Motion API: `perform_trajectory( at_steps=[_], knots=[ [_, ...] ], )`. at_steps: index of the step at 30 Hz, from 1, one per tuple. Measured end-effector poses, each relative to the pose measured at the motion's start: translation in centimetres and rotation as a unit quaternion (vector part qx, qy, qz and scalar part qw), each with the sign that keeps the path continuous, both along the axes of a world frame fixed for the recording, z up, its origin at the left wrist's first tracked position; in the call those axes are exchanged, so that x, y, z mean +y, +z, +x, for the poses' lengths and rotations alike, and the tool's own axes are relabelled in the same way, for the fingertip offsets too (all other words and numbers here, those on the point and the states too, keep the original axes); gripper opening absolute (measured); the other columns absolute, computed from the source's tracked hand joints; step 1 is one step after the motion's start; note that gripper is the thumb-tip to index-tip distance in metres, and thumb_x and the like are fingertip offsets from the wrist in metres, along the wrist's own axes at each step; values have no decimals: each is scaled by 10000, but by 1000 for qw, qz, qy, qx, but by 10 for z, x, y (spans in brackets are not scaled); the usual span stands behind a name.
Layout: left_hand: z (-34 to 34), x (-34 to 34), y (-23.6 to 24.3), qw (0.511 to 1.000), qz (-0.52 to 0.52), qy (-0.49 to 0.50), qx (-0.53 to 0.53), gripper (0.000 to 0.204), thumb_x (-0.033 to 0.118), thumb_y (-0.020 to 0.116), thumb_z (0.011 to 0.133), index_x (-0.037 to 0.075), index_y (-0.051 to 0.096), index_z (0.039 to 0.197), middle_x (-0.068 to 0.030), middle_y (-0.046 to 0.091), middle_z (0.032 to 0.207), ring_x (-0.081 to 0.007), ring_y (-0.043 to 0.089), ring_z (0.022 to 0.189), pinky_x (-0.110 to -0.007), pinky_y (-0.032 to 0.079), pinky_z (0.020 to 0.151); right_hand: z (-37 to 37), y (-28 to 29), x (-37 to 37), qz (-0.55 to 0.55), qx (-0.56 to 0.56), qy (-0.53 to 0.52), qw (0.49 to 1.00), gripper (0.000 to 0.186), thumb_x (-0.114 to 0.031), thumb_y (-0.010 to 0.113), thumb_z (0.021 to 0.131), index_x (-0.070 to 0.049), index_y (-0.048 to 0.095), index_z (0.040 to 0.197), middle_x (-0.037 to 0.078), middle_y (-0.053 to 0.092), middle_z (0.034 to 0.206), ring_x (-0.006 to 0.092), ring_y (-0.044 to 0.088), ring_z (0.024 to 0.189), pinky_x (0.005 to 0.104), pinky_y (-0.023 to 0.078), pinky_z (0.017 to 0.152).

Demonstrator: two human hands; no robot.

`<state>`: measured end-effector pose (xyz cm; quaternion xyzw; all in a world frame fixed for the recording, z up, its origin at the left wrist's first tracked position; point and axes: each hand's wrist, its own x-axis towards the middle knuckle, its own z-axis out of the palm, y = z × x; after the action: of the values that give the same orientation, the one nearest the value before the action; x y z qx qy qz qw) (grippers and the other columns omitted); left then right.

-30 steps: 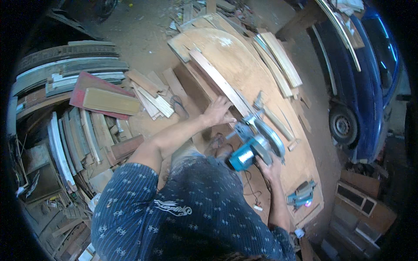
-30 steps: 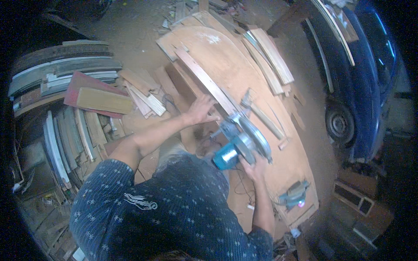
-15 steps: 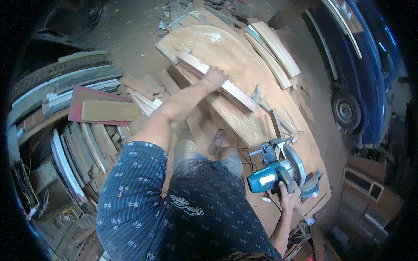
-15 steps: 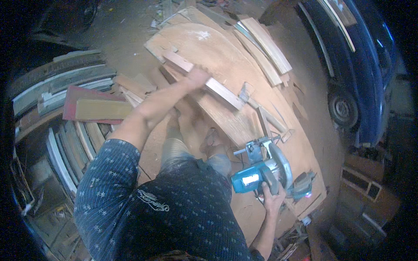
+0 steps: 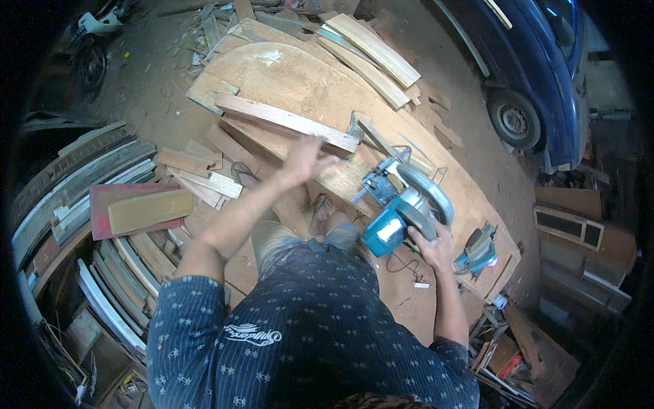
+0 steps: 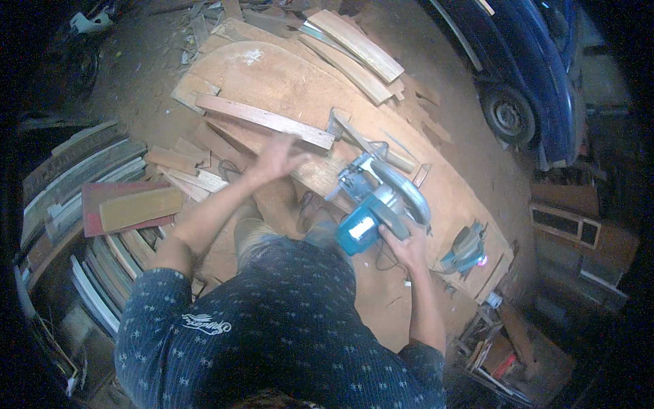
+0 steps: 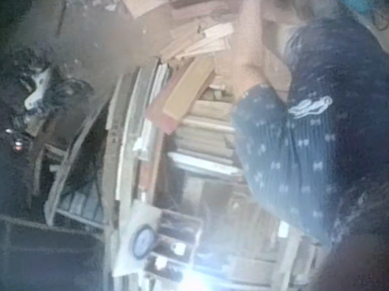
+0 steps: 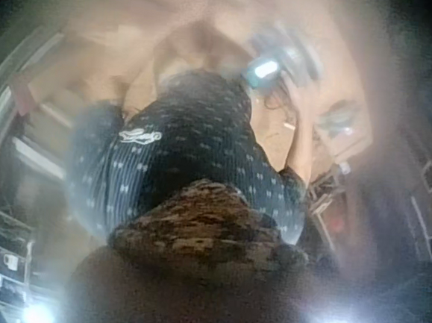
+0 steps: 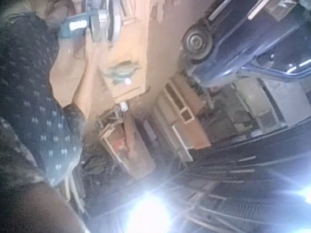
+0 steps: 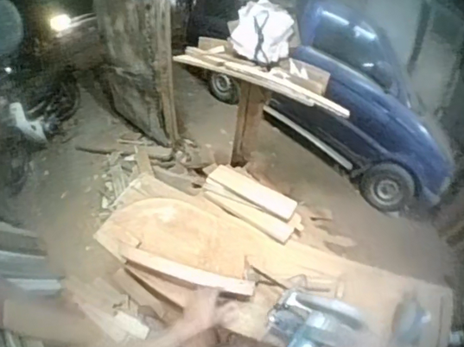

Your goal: The person uses a circular saw to cut several pieces of wood on a workbench. They handle the wood pieces, position them, and make cuts, then inspect the cut pieces. The person also uses a sander to smooth the edges of the wood pieces.

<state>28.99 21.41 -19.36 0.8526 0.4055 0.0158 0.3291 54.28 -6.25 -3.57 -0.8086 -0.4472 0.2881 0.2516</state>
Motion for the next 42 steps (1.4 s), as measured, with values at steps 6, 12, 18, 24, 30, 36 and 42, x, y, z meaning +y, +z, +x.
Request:
perform_trajectory(
  at_steps=[6,12,18,24,30,36,42],
  knots=[
    [57,-78,-32,802,-533,198,-184,582,508,784,895,-5,694,1153,-146,731,1075,-232,682,1018,-379,540,917,27,-50,37,75,21,148,986,284,-232,837,809,-12,754,969,150,760,871,264,738,793,378,558,771],
    [61,-93,-42,876,-342,302,-158,491,413,835,840,6,714,1086,-148,757,1041,-242,708,1000,-354,533,917,45,-81,53,58,45,190,979,307,-252,846,802,-16,761,979,135,754,865,239,720,792,363,553,771],
    [60,-99,-89,878,-244,352,-213,495,397,804,835,11,700,1128,-185,750,1090,-298,706,1076,-393,523,961,41,-81,66,22,57,196,979,346,-283,853,801,-11,761,995,96,750,887,182,696,823,340,540,785],
    [50,-88,-72,896,-275,313,-151,500,428,750,861,19,694,1142,-206,739,1133,-327,696,1111,-410,517,978,40,-92,74,41,62,212,974,368,-297,846,824,10,752,1004,46,732,845,136,667,772,315,530,729],
    [42,-85,-71,888,-292,328,-136,508,455,732,863,25,698,1131,-203,740,1137,-338,692,1118,-419,513,983,39,-98,81,0,86,225,971,329,-289,829,864,3,737,985,30,722,823,97,645,699,271,507,647],
    [38,-81,-80,876,-296,349,-150,441,417,740,876,29,708,1084,-149,737,976,-265,703,909,-396,544,824,27,-95,89,45,47,238,969,352,-301,841,853,5,734,990,36,717,789,122,654,707,295,523,662],
    [27,-69,-86,880,-281,347,-162,398,382,757,881,24,687,1041,-78,700,800,-175,665,671,-347,545,640,9,-78,105,-32,50,206,977,401,-338,831,812,-4,749,1017,165,746,922,279,715,861,389,540,823]
  ],
)
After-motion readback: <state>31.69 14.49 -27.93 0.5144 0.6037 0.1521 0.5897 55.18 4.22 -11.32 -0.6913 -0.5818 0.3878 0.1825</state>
